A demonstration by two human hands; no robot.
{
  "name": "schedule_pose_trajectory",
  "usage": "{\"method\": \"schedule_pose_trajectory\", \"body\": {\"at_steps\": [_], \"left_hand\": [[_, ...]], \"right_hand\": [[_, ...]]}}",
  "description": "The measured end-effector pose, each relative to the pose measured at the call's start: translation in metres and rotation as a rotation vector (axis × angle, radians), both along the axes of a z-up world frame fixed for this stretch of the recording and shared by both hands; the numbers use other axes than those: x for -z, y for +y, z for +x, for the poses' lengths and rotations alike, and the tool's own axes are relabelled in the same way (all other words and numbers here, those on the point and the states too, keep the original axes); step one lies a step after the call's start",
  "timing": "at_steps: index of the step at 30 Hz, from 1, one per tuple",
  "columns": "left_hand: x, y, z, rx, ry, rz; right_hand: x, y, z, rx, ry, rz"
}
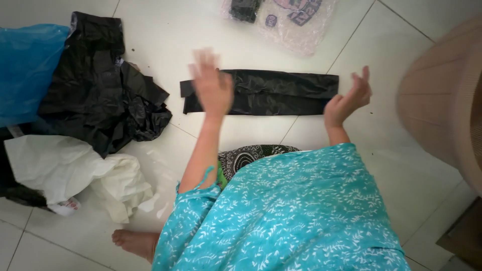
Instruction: The person sits on a tiled floor and folds black plastic bags by hand. They smooth each bag flat, fold it into a narrow strip, and then fold it into a compact rectangle. The folded bags are placed into a clear plastic packaging sleeve.
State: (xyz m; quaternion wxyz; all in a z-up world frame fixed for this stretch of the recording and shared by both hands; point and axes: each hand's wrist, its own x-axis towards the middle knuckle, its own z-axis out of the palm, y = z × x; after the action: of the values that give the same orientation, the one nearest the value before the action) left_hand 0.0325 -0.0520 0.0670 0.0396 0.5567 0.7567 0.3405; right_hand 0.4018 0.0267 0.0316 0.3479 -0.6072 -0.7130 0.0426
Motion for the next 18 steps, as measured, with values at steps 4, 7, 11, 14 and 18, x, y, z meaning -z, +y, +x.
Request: {"method": "schedule_pose_trajectory", "body": {"at_steps": [4, 7, 11, 14, 18], "left_hand": [[-0.005, 0.018, 0.056, 0.342, 0.128, -0.182], [0.012, 0.017, 0.075, 0.444, 0.149, -0.204], [0.038, 0.011, 0.08, 0.414, 0.056, -0.267], [0.049, 0.007, 0.07, 0.321, 0.069, -0.314], [0.055, 0.003, 0.052, 0.138, 0.1, -0.384]], "right_hand": [[-0.015, -0.018, -0.043, -0.454, -0.225, -0.013], [-0.014, -0.024, -0.08, -0.6, -0.333, -0.22], [0.006, -0.009, -0.085, -0.516, -0.34, -0.422], [0.022, 0.004, -0.06, -0.39, -0.515, -0.431], [0.028, 0.012, -0.031, -0.15, -0.46, -0.46]]}}
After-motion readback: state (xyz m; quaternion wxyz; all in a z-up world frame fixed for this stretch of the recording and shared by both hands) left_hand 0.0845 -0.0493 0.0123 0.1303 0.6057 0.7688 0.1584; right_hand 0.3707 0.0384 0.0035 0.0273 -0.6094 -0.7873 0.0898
